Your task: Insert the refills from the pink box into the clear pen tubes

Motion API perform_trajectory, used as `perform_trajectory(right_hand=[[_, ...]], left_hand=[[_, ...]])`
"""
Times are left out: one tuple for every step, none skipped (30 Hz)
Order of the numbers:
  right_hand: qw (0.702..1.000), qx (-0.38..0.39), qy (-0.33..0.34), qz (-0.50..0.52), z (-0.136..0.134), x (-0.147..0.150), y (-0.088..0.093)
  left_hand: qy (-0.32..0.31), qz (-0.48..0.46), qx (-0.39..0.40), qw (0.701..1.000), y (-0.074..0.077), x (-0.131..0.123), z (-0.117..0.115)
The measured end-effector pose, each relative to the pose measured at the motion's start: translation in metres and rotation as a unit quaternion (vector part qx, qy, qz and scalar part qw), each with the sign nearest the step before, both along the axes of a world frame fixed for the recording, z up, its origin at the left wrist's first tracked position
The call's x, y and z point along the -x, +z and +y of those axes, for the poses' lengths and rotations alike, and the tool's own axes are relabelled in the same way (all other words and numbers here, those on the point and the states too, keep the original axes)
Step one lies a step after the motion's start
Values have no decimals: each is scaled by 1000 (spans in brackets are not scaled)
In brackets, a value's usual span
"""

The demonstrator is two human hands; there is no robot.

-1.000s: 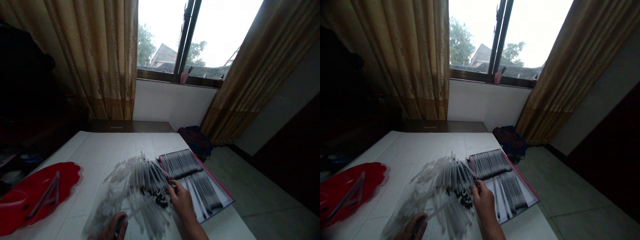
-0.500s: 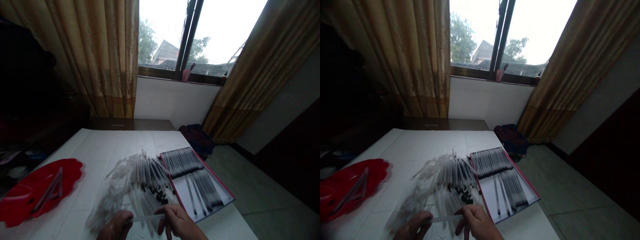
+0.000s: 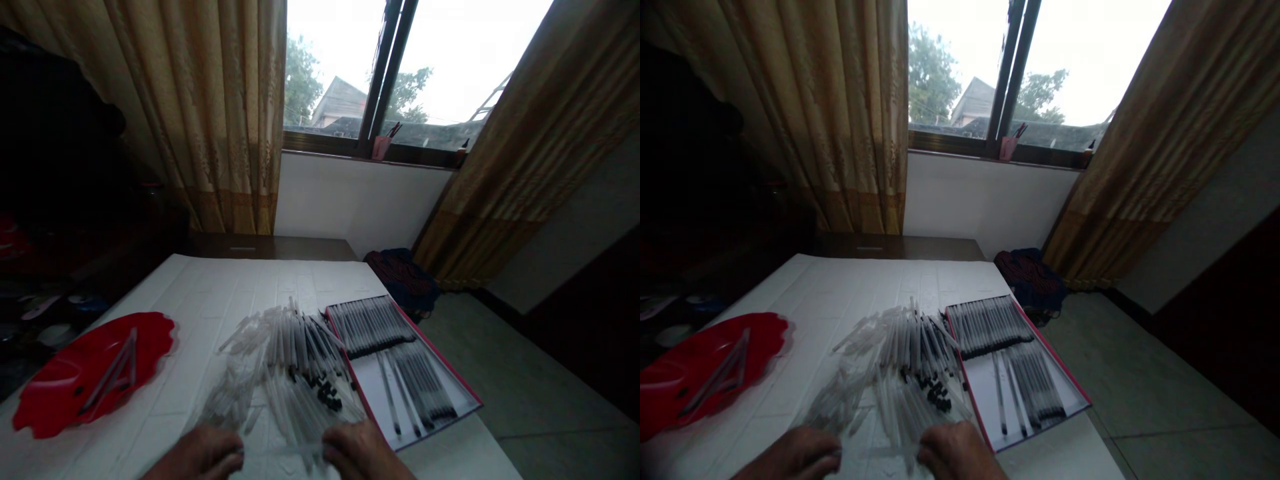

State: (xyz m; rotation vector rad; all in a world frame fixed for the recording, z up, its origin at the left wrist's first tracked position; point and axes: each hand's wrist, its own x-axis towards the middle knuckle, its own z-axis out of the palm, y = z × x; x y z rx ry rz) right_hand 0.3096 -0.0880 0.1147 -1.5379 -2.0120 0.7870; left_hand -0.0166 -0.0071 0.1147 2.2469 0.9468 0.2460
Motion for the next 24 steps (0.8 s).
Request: perform_trajectory(right_hand=[[999, -45, -23, -8, 3, -8, 7], [997, -67, -38, -22, 6, -15, 12], [994, -87, -53, -27, 8, -20, 16], [993, -94, -67, -33, 10, -22, 18], [991, -101, -82, -38, 11, -21, 16], [988, -112, -99, -44, 12, -17, 12], [983, -128, -121, -53, 12, -12, 6], [974, -150, -153, -65, 12, -5, -2], [965, -170, -182, -80, 11, 1, -11], [955, -187, -208, -94, 9, 7, -19], [947, -200, -228, -109, 8, 11, -27], [940, -209, -240, -124, 6, 14, -34], [935, -214, -246, -137, 5, 16, -39], [932, -217, -248, -148, 3, 17, -43], [931, -219, -248, -157, 3, 17, -45], [929, -219, -247, -167, 2, 17, -46], [928, -217, -245, -178, 3, 17, -47], [927, -214, -244, -190, 3, 17, -47], [925, -212, -241, -203, 3, 17, -47], [924, -209, -237, -214, 4, 18, -48], [923, -207, -235, -223, 4, 18, -48], [923, -205, -234, -228, 4, 19, -48], [923, -204, -233, -229, 3, 20, -48], [923, -203, -232, -228, 2, 20, -48]], left_hand=[[27, 11, 43, 999, 5, 8, 6], [46, 18, 62, 997, 9, 15, 12], [61, 12, 37, 997, 12, 19, 18], [85, 1, -5, 996, 13, 20, 23], [103, -6, -43, 994, 12, 18, 28], [119, -14, -92, 988, 10, 12, 33], [130, -21, -143, 981, 7, 5, 36], [139, -24, -191, 972, 4, -4, 38], [144, -23, -232, 962, 0, -13, 39], [147, -19, -267, 952, -5, -21, 40], [148, -11, -294, 944, -9, -28, 41], [147, 0, -316, 937, -14, -32, 41], [144, 10, -332, 932, -19, -36, 41], [141, 18, -347, 927, -24, -37, 41], [138, 22, -360, 922, -28, -37, 41], [137, 22, -373, 917, -31, -36, 40], [136, 18, -385, 912, -34, -35, 40], [137, 11, -399, 907, -36, -33, 39], [141, 4, -412, 900, -38, -32, 37], [145, -3, -424, 894, -39, -30, 35], [149, -9, -434, 888, -39, -29, 33], [153, -15, -442, 884, -40, -29, 31], [157, -21, -449, 880, -40, -28, 28], [159, -27, -454, 876, -41, -28, 25]])
